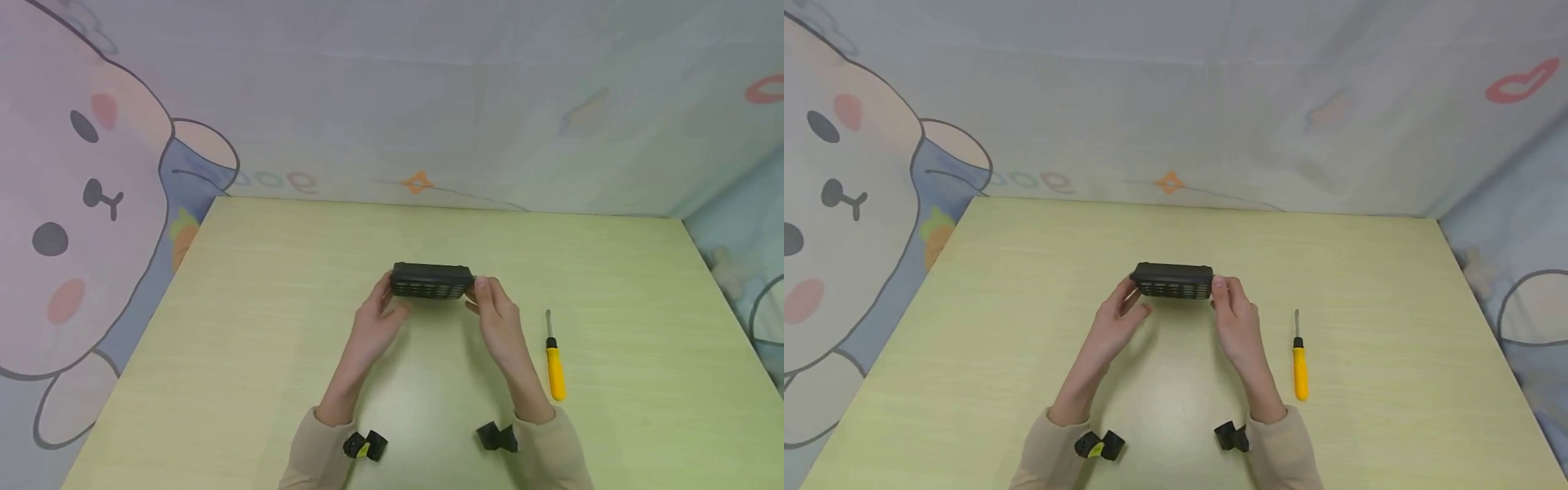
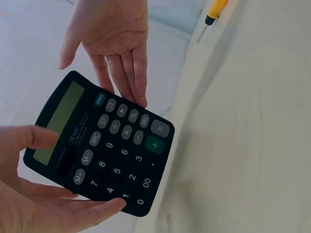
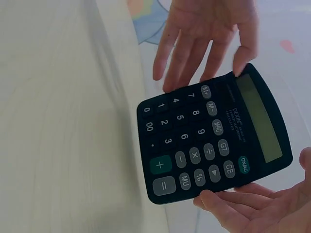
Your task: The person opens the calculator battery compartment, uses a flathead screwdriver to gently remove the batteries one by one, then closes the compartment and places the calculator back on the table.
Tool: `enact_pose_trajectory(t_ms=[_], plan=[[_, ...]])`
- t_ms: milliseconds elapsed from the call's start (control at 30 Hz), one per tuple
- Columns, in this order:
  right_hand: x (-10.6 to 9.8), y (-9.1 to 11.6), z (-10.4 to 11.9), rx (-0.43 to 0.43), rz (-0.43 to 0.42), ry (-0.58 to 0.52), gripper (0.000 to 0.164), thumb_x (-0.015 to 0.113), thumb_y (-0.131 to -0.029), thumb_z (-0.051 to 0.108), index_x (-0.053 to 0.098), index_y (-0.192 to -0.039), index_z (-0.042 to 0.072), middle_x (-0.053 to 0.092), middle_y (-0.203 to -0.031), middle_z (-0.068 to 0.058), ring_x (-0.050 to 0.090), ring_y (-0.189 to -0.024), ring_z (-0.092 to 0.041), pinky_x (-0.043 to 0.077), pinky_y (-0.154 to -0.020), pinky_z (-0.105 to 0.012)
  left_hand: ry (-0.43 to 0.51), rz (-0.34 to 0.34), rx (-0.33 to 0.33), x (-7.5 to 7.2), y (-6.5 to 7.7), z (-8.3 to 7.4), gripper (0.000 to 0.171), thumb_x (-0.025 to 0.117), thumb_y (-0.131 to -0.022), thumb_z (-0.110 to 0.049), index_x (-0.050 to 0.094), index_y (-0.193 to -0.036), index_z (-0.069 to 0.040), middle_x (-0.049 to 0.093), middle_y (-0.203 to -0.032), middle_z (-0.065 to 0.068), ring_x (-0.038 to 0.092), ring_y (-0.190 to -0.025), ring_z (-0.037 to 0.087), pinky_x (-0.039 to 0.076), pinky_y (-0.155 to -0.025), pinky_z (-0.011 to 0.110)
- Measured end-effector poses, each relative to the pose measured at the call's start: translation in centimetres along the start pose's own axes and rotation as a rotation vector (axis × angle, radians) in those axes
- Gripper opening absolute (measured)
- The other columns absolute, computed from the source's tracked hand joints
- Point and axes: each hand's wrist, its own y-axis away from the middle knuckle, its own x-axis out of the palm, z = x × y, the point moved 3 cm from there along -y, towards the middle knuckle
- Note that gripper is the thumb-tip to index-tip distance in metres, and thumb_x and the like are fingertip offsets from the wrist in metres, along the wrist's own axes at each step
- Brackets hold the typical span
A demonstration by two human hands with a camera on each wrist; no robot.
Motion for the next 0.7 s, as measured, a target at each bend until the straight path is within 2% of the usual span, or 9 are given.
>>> enact_pose_trajectory(t_ms=[233, 400, 500, 600, 700], plan=[[0.09, 0.01, -0.18, 0.017, -0.013, -0.030, 0.043, 0.039, -0.103, 0.035, 0.049, -0.114, -0.006, 0.056, -0.129, -0.025, 0.058, -0.121, -0.036, 0.049, -0.100, -0.039, 0.030, 0.027, 0.066, 0.27, 0.10, -0.34, 0.082, 0.070, -0.083, -0.014, 0.025, -0.151, -0.011, 0.026, -0.159, 0.008, 0.022, -0.148, 0.024, 0.032, -0.115, 0.045], [0.03, 0.03, -0.26, 0.042, -0.022, 0.008, 0.040, 0.044, -0.102, 0.034, 0.051, -0.116, -0.003, 0.058, -0.131, -0.024, 0.060, -0.118, -0.037, 0.046, -0.103, -0.044, 0.071, 0.056, 0.064, 0.30, 0.15, -0.32, 0.088, 0.076, -0.082, -0.021, 0.022, -0.151, -0.011, 0.026, -0.159, 0.008, 0.021, -0.149, 0.021, 0.024, -0.120, 0.038], [0.01, 0.06, -0.33, 0.067, -0.024, 0.051, 0.041, 0.048, -0.100, 0.036, 0.052, -0.120, 0.001, 0.063, -0.125, -0.024, 0.062, -0.116, -0.034, 0.045, -0.104, -0.046, 0.094, 0.068, 0.047, 0.31, 0.15, -0.21, 0.089, 0.074, -0.084, -0.027, 0.019, -0.151, -0.009, 0.025, -0.159, 0.010, 0.020, -0.149, 0.021, 0.022, -0.120, 0.036], [0.11, 0.06, -0.40, 0.080, -0.019, 0.080, 0.042, 0.050, -0.099, 0.037, 0.051, -0.124, 0.003, 0.066, -0.119, -0.023, 0.060, -0.114, -0.033, 0.045, -0.098, -0.044, 0.109, 0.075, 0.028, 0.34, 0.16, -0.13, 0.087, 0.069, -0.088, -0.033, 0.015, -0.152, -0.008, 0.021, -0.160, 0.011, 0.018, -0.149, 0.022, 0.021, -0.120, 0.036], [0.29, 0.10, -0.51, 0.085, 0.002, 0.092, 0.043, 0.053, -0.098, 0.036, 0.050, -0.126, 0.003, 0.065, -0.120, -0.022, 0.060, -0.115, -0.032, 0.045, -0.097, -0.044, 0.106, 0.070, 0.018, 0.36, 0.16, -0.11, 0.085, 0.065, -0.091, -0.034, 0.013, -0.152, -0.007, 0.020, -0.160, 0.013, 0.018, -0.149, 0.023, 0.022, -0.120, 0.037]])
